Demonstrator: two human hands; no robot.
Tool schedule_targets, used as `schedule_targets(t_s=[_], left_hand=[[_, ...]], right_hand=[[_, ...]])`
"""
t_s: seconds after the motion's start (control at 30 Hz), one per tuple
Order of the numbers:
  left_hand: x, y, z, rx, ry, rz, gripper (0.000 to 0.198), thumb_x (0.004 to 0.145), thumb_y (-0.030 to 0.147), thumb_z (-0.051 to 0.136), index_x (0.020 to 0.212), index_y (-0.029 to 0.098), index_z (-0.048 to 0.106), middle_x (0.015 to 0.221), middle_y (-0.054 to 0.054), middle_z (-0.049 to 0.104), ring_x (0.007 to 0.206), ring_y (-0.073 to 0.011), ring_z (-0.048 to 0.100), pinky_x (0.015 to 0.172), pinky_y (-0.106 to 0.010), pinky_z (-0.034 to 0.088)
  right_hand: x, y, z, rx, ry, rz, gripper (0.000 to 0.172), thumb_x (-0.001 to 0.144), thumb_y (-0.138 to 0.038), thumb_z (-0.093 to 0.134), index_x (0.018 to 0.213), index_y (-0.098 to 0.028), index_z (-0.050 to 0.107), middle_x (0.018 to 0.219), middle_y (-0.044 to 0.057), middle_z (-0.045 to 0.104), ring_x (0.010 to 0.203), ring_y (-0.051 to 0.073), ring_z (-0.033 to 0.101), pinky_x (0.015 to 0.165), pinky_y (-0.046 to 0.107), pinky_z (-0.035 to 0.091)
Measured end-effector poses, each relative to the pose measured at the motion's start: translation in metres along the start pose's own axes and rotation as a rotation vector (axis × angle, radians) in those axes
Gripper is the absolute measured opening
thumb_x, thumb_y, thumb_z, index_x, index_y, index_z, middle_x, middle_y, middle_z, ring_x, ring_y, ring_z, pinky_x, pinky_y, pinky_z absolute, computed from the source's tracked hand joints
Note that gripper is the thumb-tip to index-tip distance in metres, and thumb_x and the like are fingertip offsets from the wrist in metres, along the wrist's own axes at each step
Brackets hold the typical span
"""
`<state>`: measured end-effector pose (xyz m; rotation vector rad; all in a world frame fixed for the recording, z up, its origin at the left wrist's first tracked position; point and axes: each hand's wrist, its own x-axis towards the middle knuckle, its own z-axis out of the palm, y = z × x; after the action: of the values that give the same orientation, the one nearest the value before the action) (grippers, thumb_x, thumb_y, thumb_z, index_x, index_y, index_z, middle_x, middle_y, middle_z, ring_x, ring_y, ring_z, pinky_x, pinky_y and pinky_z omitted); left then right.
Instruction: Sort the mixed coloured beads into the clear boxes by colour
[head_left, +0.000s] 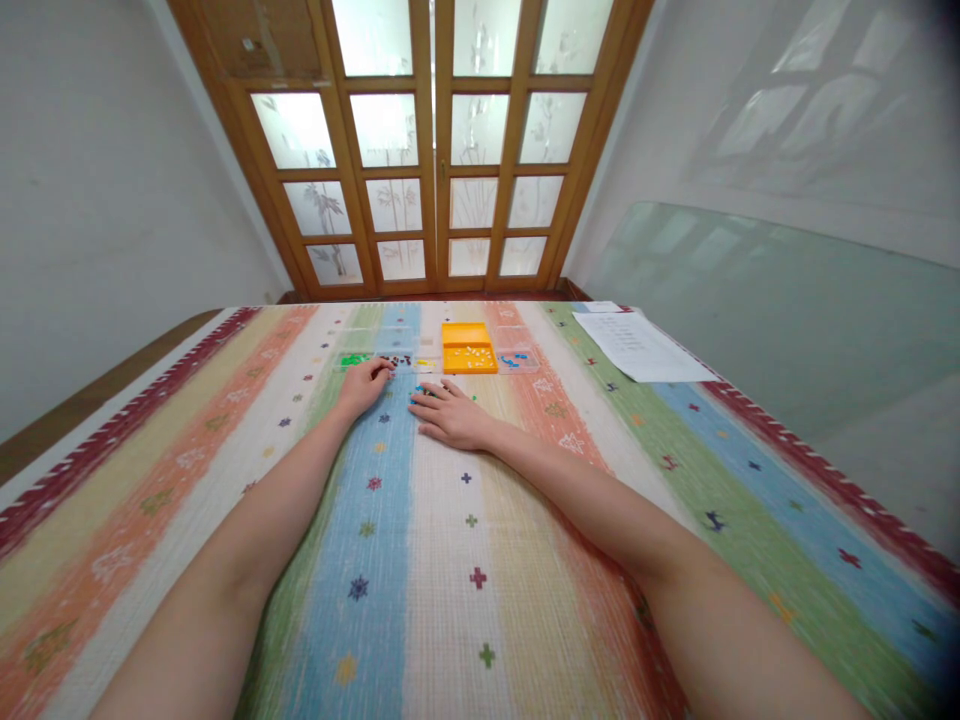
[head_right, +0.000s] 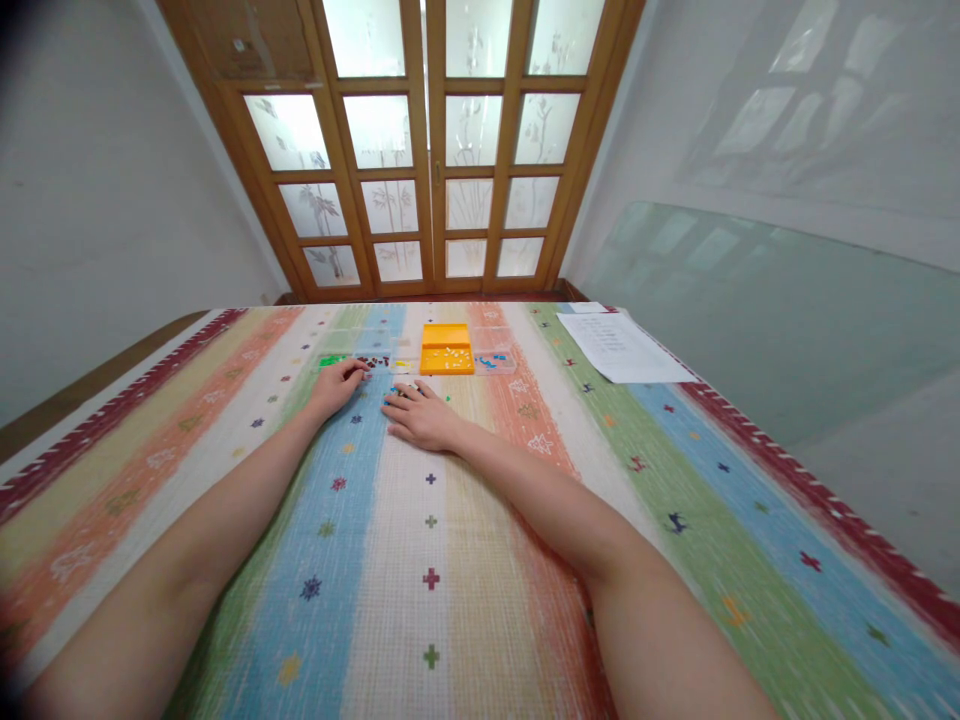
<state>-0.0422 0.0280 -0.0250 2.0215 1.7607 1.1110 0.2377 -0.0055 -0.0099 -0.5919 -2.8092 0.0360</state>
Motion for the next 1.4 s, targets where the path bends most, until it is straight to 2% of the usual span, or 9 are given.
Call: schedule_targets(t_s=[0.13, 0.33, 0.53, 0.73, 0.8, 0.93, 1.1, 1.23, 1.4], left_hand=[[-0.002, 0.005, 0.003, -0.013, -0.047, 0.027, 0.026, 0.091, 0.032, 0.056, 0.104, 0.025, 0.077, 0.094, -0.004, 0.077, 0.085, -0.0236, 0.068, 0.083, -0.035, 0.052], [-0.005, 0.012, 0.004, 0.015, -0.121, 0.123, 0.022, 0.090, 0.031, 0.058, 0.098, 0.025, 0.078, 0.096, -0.006, 0.077, 0.091, -0.0263, 0.068, 0.087, -0.038, 0.051], [-0.007, 0.024, 0.002, 0.079, -0.239, 0.240, 0.025, 0.092, 0.033, 0.056, 0.101, 0.025, 0.078, 0.098, -0.007, 0.074, 0.089, -0.0244, 0.065, 0.086, -0.037, 0.050], [-0.009, 0.030, -0.001, 0.144, -0.294, 0.323, 0.023, 0.091, 0.032, 0.058, 0.102, 0.024, 0.077, 0.097, -0.007, 0.070, 0.088, -0.0233, 0.063, 0.084, -0.036, 0.048], [-0.009, 0.030, 0.000, 0.156, -0.298, 0.345, 0.023, 0.092, 0.032, 0.058, 0.103, 0.024, 0.076, 0.098, -0.008, 0.069, 0.089, -0.0233, 0.063, 0.084, -0.036, 0.048], [-0.010, 0.031, 0.002, 0.158, -0.312, 0.370, 0.023, 0.093, 0.033, 0.058, 0.104, 0.024, 0.076, 0.100, -0.008, 0.069, 0.095, -0.0239, 0.064, 0.088, -0.037, 0.049], [-0.011, 0.036, 0.005, 0.147, -0.321, 0.400, 0.021, 0.092, 0.030, 0.058, 0.100, 0.024, 0.076, 0.100, -0.008, 0.069, 0.097, -0.0245, 0.063, 0.089, -0.037, 0.049], [-0.011, 0.038, 0.006, 0.144, -0.327, 0.386, 0.020, 0.091, 0.028, 0.058, 0.099, 0.024, 0.076, 0.100, -0.007, 0.069, 0.098, -0.0247, 0.063, 0.090, -0.038, 0.049], [-0.011, 0.035, 0.007, 0.137, -0.316, 0.386, 0.018, 0.092, 0.028, 0.058, 0.096, 0.024, 0.076, 0.098, -0.007, 0.069, 0.097, -0.0241, 0.063, 0.089, -0.037, 0.049]], right_hand=[[0.002, 0.000, 0.000, 0.002, 0.022, -0.018, 0.044, 0.109, -0.040, 0.043, 0.148, -0.025, 0.058, 0.153, 0.008, 0.057, 0.154, 0.028, 0.034, 0.127, 0.055, 0.017], [-0.001, 0.005, -0.002, 0.055, 0.109, 0.010, 0.039, 0.109, -0.035, 0.045, 0.143, -0.027, 0.062, 0.150, 0.009, 0.059, 0.150, 0.026, 0.040, 0.126, 0.054, 0.023], [-0.011, 0.041, -0.007, 0.097, 0.308, 0.210, 0.042, 0.109, -0.032, 0.043, 0.146, -0.022, 0.059, 0.151, 0.013, 0.056, 0.143, 0.026, 0.047, 0.124, 0.052, 0.030], [-0.029, 0.076, -0.019, 0.137, 0.496, 0.479, 0.042, 0.108, -0.028, 0.036, 0.135, -0.017, 0.067, 0.141, 0.014, 0.063, 0.130, 0.025, 0.058, 0.114, 0.041, 0.044], [-0.032, 0.079, -0.020, 0.145, 0.489, 0.489, 0.039, 0.108, -0.027, 0.038, 0.125, -0.017, 0.072, 0.132, 0.013, 0.068, 0.123, 0.025, 0.061, 0.110, 0.040, 0.046], [-0.029, 0.073, -0.012, 0.134, 0.367, 0.395, 0.034, 0.107, -0.028, 0.044, 0.113, -0.019, 0.076, 0.118, 0.011, 0.072, 0.114, 0.024, 0.063, 0.103, 0.039, 0.048], [-0.022, 0.065, 0.002, 0.170, 0.281, 0.256, 0.034, 0.108, -0.030, 0.046, 0.126, -0.021, 0.073, 0.133, 0.010, 0.069, 0.122, 0.023, 0.062, 0.107, 0.039, 0.048], [-0.021, 0.064, 0.003, 0.163, 0.232, 0.233, 0.034, 0.106, -0.027, 0.049, 0.130, -0.024, 0.073, 0.139, 0.010, 0.067, 0.128, 0.024, 0.061, 0.111, 0.042, 0.047], [-0.019, 0.063, 0.001, 0.120, 0.184, 0.202, 0.034, 0.105, -0.026, 0.051, 0.131, -0.023, 0.072, 0.136, 0.009, 0.069, 0.127, 0.023, 0.061, 0.111, 0.041, 0.046]])
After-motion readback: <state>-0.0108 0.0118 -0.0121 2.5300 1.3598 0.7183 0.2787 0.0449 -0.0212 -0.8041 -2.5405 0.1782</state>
